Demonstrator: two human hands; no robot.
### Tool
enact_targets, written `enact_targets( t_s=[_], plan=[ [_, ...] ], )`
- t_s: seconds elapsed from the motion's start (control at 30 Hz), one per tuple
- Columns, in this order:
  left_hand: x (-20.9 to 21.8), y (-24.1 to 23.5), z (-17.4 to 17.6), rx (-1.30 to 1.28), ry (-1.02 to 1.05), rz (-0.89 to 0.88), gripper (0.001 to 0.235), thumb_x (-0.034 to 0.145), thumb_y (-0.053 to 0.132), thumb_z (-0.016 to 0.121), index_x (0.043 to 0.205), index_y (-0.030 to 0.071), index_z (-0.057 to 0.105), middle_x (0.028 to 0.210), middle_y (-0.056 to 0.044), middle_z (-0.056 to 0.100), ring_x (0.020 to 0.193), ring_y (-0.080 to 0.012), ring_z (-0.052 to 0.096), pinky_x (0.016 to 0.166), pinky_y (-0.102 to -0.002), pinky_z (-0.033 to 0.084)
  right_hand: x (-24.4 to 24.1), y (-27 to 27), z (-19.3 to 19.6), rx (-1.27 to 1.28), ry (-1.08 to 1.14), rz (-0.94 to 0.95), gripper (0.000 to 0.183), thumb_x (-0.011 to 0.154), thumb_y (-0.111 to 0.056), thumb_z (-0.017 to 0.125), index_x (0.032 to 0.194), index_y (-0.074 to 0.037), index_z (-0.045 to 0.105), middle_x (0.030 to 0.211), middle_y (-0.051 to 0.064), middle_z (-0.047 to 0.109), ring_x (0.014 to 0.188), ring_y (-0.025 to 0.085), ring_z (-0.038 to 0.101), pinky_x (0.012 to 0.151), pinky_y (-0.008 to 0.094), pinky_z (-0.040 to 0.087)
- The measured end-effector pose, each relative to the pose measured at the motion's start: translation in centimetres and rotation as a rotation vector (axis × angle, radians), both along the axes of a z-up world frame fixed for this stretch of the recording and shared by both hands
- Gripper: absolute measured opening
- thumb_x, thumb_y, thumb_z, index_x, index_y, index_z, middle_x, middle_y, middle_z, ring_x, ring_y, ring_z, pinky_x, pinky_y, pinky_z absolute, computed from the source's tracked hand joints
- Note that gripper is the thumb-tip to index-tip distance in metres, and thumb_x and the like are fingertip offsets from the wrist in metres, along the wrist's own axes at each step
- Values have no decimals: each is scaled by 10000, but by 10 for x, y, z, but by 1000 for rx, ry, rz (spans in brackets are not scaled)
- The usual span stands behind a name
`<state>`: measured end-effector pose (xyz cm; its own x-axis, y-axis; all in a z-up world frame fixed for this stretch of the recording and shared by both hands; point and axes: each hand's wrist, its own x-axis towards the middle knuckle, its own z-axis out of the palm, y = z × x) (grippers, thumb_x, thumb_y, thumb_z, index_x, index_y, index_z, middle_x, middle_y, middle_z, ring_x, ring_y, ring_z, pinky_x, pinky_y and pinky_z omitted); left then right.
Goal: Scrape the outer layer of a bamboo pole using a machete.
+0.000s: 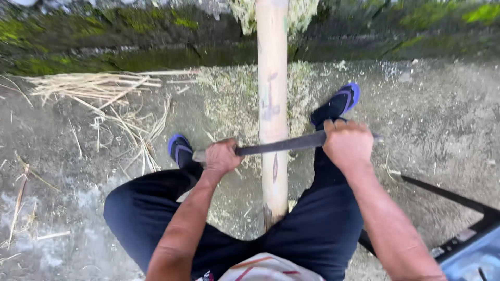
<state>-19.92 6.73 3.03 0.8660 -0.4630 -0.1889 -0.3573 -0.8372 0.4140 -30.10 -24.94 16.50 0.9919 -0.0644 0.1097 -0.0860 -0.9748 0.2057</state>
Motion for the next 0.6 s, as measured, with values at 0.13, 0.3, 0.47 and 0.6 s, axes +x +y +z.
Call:
enact_targets(
  t_s=[0.13, 0.3, 0.47, 0.6],
  plan=[
    [5, -10, 4, -83, -59, -6, 433, 716, 539, 814, 719, 116, 719, 664, -132, 695, 627, -311, 709, 688, -474, 578, 8, -8, -1, -50, -87, 61, 206, 739, -217, 654, 917, -186, 753, 728, 31, 684, 712, 236, 700, 725, 413, 540],
    [52, -13, 12, 125, -64, -39, 159, 827, 273, 699, 913, 140, 694, 736, -121, 696, 622, -313, 691, 597, -486, 569, 39, -21, -14, -83, 92, -67, 100, 936, -222, 641, 967, -215, 736, 884, 30, 715, 814, 225, 699, 759, 411, 516],
    [12, -3, 42, 51, -152, -135, 271, 757, 340, 718, 708, 78, 666, 651, -130, 678, 600, -285, 688, 646, -479, 552, -14, -16, -54, 15, 31, -88, 282, 732, -194, 676, 1000, -221, 761, 791, 31, 716, 777, 239, 710, 777, 413, 532],
    [26, -6, 50, 151, -29, -136, 182, 927, 223, 645, 814, 82, 663, 654, -68, 638, 535, -211, 642, 609, -422, 566, -11, -19, -56, 39, -32, -94, 281, 818, -186, 728, 1096, -218, 756, 839, 36, 711, 770, 243, 697, 729, 411, 507]
  ],
)
